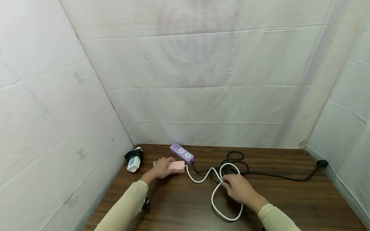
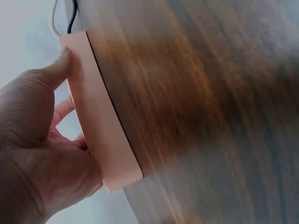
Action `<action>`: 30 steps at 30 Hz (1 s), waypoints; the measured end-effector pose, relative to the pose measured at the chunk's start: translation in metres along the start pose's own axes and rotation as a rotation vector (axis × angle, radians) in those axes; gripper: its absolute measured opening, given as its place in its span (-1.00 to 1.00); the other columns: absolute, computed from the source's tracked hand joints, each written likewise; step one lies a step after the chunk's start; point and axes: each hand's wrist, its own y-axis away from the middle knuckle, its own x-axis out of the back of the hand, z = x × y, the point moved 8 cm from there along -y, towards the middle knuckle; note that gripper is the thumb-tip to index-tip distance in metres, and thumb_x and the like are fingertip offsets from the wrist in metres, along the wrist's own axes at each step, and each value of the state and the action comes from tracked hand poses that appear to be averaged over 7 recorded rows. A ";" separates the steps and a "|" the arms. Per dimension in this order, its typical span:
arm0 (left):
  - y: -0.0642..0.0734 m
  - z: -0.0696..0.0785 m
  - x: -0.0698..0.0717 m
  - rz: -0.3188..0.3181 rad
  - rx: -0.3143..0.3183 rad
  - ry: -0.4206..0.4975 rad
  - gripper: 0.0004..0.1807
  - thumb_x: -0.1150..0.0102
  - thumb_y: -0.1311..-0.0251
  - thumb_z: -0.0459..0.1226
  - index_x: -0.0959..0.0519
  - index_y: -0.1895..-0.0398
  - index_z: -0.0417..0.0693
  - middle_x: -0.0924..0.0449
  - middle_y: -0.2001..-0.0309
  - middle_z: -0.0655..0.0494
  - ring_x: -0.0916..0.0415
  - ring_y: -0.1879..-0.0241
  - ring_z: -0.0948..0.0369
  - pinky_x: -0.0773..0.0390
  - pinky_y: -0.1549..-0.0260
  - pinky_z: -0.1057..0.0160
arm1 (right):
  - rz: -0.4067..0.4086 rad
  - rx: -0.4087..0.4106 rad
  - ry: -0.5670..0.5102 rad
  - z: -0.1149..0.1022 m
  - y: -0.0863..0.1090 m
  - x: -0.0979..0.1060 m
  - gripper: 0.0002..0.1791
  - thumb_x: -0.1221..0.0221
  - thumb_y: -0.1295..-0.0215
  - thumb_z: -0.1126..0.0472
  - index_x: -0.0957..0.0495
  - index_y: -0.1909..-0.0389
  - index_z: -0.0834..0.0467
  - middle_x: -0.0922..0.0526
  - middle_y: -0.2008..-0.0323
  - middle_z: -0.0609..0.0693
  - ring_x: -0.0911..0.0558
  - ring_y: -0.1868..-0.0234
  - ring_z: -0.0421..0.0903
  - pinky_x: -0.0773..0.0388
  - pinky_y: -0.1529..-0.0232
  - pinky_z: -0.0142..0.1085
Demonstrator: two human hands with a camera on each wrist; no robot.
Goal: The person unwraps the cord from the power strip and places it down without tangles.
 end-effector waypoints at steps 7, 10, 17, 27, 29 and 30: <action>-0.004 -0.003 -0.002 -0.037 0.012 0.048 -0.52 -0.44 -0.28 0.10 -0.62 -0.16 0.15 -0.60 -0.11 -0.12 -0.45 -0.14 -0.11 -0.25 -0.20 -0.30 | -0.120 -0.015 -0.021 0.002 0.002 -0.009 -0.84 -0.24 -0.54 0.20 -0.60 0.32 -0.02 -0.52 0.47 -0.30 -0.39 0.45 -0.42 -0.37 0.37 -0.38; -0.003 -0.004 -0.001 -0.039 0.019 0.060 -0.54 -0.46 -0.26 0.08 -0.62 -0.13 0.16 -0.60 -0.13 -0.12 -0.45 -0.12 -0.10 -0.24 -0.16 -0.26 | -0.126 -0.033 -0.022 0.007 0.002 -0.003 -0.91 -0.25 -0.53 0.19 -0.70 0.22 0.01 -0.69 0.35 -0.25 -0.54 0.35 -0.41 -0.51 0.32 -0.33; -0.004 -0.005 0.001 -0.038 0.029 0.075 -0.54 -0.48 -0.25 0.08 -0.63 -0.12 0.16 -0.60 -0.14 -0.09 -0.45 -0.12 -0.09 -0.24 -0.15 -0.24 | -0.067 -0.189 0.004 0.042 -0.003 0.034 -0.81 -0.24 -0.53 0.19 -0.73 0.02 0.18 -0.78 0.26 -0.07 -0.59 0.34 -0.27 -0.54 0.31 -0.23; -0.007 -0.009 0.003 -0.046 0.064 0.109 -0.54 -0.50 -0.24 0.05 -0.63 -0.12 0.13 -0.61 -0.11 -0.06 -0.44 -0.16 -0.10 -0.19 -0.23 -0.28 | -0.255 -0.359 -0.039 0.083 -0.012 0.027 -0.72 -0.24 -0.55 0.05 -0.70 0.13 0.22 -0.73 0.34 -0.03 -0.62 0.35 -0.15 -0.56 0.32 -0.18; -0.009 -0.010 0.001 -0.050 0.063 0.116 -0.53 -0.50 -0.24 0.03 -0.63 -0.13 0.11 -0.60 -0.11 -0.08 -0.43 -0.17 -0.11 -0.17 -0.24 -0.29 | -0.270 -0.368 -0.037 0.084 -0.014 0.022 -0.73 -0.24 -0.55 0.07 -0.69 0.20 0.21 -0.71 0.40 -0.03 -0.59 0.41 -0.14 -0.52 0.36 -0.20; -0.010 -0.010 -0.001 -0.051 0.063 0.117 -0.54 -0.50 -0.25 0.03 -0.62 -0.13 0.11 -0.59 -0.12 -0.09 -0.42 -0.17 -0.11 -0.17 -0.24 -0.29 | -0.270 -0.367 -0.020 0.085 -0.015 0.020 -0.73 -0.24 -0.54 0.08 -0.67 0.23 0.22 -0.68 0.44 -0.03 -0.56 0.45 -0.14 -0.49 0.39 -0.20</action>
